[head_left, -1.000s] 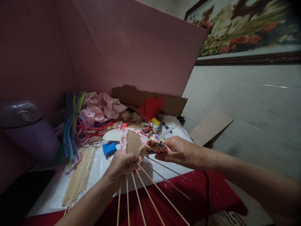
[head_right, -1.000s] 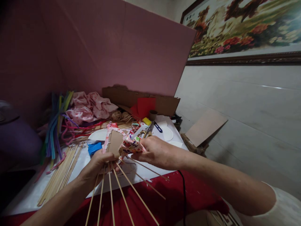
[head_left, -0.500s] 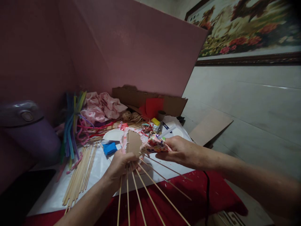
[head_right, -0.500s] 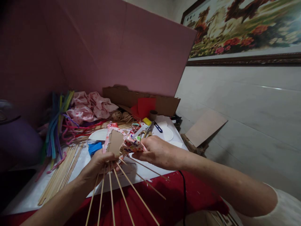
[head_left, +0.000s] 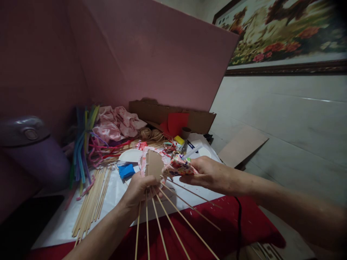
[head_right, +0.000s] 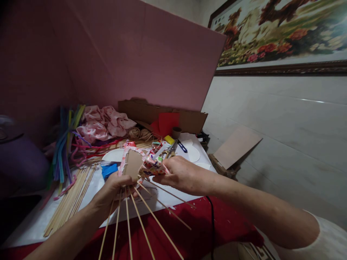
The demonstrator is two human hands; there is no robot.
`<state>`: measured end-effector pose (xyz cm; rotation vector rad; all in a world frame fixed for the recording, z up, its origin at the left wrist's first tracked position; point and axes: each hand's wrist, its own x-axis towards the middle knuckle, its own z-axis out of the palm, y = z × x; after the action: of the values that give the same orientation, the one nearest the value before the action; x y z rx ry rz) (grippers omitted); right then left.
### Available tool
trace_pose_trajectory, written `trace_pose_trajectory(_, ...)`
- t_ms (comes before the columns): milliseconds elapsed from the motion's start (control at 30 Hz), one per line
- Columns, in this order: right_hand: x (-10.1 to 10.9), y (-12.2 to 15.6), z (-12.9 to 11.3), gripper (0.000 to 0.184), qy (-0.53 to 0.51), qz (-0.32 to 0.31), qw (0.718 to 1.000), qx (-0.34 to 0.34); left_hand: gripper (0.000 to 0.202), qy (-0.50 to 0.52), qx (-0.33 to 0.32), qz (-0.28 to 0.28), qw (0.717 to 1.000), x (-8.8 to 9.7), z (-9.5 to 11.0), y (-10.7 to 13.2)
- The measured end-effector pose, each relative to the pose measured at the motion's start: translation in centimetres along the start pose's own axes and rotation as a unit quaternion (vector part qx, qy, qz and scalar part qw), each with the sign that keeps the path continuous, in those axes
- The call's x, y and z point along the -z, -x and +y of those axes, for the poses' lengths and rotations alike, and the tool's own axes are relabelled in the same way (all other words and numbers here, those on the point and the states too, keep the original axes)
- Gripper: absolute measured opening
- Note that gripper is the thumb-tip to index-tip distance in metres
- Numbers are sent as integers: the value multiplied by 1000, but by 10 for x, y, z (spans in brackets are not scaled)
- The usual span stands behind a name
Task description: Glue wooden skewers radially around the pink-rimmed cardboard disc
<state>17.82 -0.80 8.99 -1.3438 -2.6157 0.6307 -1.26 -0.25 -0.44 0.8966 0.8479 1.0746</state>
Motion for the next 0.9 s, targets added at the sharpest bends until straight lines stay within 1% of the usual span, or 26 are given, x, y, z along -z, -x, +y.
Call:
trace_pose_trajectory(200,0,0,0,34,2,5,1000,3,25,-3,-9,0,1000,2,-3,-2)
trace_pose_trajectory(400,0,-1,0,31,-11,3,1000,9,26,-10,2,3,1000,3,-4,-3)
trace_pose_trajectory(633,-1,-1,0,32,2,5,1000,-3,28,-4,-7,-3,1000,2,-3,-2)
trace_pose_trajectory(900,-1,-4,3,26,-20,21,999,27,27,-2,1,10,1000,2,-3,-2)
